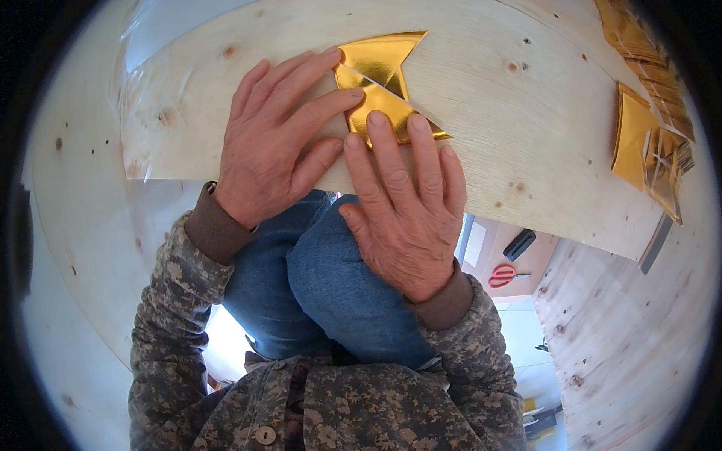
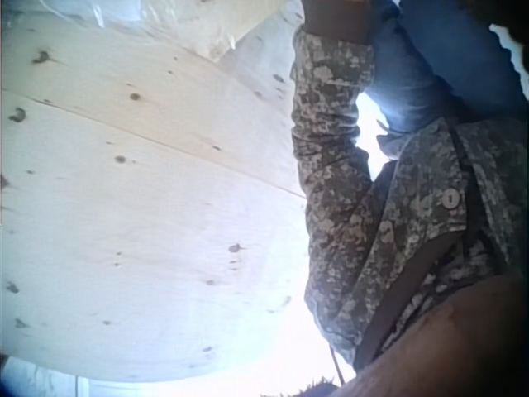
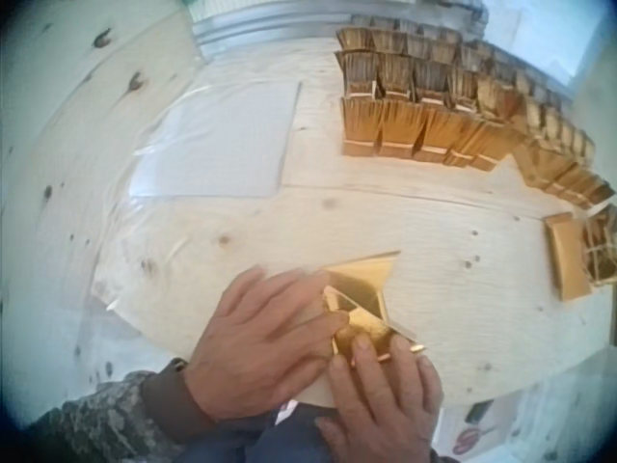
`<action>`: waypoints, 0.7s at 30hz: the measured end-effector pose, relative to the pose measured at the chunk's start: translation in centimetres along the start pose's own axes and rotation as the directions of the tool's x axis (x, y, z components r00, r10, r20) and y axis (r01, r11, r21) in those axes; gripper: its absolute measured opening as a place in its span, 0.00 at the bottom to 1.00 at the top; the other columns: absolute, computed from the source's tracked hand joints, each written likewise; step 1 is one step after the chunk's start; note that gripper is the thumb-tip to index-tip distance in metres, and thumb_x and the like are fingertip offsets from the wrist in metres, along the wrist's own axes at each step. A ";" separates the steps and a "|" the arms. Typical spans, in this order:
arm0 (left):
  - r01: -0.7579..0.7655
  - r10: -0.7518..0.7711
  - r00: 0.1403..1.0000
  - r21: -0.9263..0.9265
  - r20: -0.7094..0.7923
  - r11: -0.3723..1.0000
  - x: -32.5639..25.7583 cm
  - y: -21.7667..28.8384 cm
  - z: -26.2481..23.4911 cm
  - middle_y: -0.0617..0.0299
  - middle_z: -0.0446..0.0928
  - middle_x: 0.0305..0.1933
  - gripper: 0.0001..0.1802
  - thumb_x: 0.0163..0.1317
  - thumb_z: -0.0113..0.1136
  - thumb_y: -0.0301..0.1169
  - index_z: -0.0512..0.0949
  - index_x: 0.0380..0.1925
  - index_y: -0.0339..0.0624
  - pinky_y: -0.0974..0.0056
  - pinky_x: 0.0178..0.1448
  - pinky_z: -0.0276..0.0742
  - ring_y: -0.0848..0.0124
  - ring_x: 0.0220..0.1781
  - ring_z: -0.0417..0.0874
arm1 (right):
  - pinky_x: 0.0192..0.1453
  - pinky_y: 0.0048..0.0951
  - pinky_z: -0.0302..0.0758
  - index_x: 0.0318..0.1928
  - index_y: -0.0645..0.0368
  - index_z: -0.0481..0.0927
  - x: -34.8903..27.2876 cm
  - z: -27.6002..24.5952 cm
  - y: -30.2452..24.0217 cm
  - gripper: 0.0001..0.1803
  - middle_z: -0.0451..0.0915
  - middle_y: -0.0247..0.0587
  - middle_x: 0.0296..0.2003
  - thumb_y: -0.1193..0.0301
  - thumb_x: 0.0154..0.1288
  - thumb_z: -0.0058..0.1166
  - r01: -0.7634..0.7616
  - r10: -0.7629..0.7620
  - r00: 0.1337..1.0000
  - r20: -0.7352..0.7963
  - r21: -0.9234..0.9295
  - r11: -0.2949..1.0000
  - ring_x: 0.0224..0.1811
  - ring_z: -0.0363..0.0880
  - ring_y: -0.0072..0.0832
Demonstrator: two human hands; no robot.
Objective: The person folds a sheet of gold paper by hand on a wooden table, creating a series of creases and shaping it into a small packet. The finished item is placed with other completed pieces on the table.
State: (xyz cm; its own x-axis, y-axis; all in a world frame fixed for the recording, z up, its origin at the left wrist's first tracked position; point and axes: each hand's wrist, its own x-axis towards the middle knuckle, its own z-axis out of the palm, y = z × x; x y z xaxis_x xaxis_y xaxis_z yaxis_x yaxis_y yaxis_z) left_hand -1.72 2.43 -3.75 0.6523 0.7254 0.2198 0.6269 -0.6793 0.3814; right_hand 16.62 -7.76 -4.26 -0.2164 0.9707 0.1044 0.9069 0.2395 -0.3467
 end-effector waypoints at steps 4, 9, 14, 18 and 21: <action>0.005 -0.005 1.000 0.002 0.009 1.000 0.0 0.0 0.0 0.57 0.69 0.73 0.23 0.63 0.64 0.37 0.79 0.59 0.55 0.44 0.78 0.53 0.56 0.73 0.69 | 0.78 0.50 0.51 0.72 0.50 0.71 -0.1 0.0 0.2 0.32 0.64 0.41 0.75 0.51 0.74 0.48 0.030 -0.030 1.000 -0.001 -0.035 0.999 0.79 0.56 0.47; 0.022 -0.022 1.000 -0.010 0.022 1.000 0.0 0.2 0.0 0.57 0.69 0.73 0.22 0.63 0.63 0.37 0.80 0.59 0.57 0.43 0.78 0.52 0.57 0.74 0.68 | 0.77 0.49 0.52 0.70 0.53 0.72 -0.2 0.2 0.2 0.30 0.67 0.41 0.73 0.53 0.73 0.49 0.028 -0.029 0.999 -0.027 -0.023 0.999 0.78 0.57 0.48; 0.015 -0.015 1.000 0.005 0.027 1.000 0.0 0.1 0.0 0.57 0.68 0.74 0.21 0.65 0.62 0.38 0.80 0.59 0.57 0.42 0.79 0.52 0.57 0.74 0.68 | 0.79 0.46 0.50 0.68 0.50 0.75 -0.2 0.4 0.3 0.30 0.68 0.37 0.73 0.56 0.68 0.53 0.025 -0.026 0.998 -0.058 -0.019 1.000 0.78 0.57 0.43; 0.013 -0.013 0.999 0.006 0.033 1.000 -0.1 0.1 0.1 0.57 0.67 0.75 0.21 0.65 0.61 0.38 0.80 0.59 0.58 0.42 0.78 0.52 0.57 0.75 0.67 | 0.78 0.46 0.51 0.68 0.49 0.76 -0.4 0.5 0.4 0.29 0.68 0.36 0.73 0.58 0.68 0.53 0.027 -0.028 0.998 -0.059 -0.030 0.999 0.78 0.57 0.42; 0.007 -0.007 1.000 0.013 0.030 1.000 -0.2 0.0 0.2 0.57 0.67 0.75 0.21 0.66 0.61 0.38 0.80 0.59 0.57 0.42 0.78 0.53 0.57 0.75 0.67 | 0.78 0.45 0.51 0.68 0.49 0.76 -0.4 0.8 0.5 0.29 0.68 0.36 0.73 0.59 0.68 0.53 0.032 -0.034 0.996 -0.083 -0.023 0.999 0.78 0.57 0.41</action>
State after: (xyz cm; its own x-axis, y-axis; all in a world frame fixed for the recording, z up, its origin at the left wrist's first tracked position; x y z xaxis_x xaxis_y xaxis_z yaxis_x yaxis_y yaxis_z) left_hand -1.75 2.27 -3.93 0.6605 0.7265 0.1896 0.6367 -0.6758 0.3713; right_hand 16.85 -8.01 -5.20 -0.2161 0.9570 0.1935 0.9075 0.2699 -0.3217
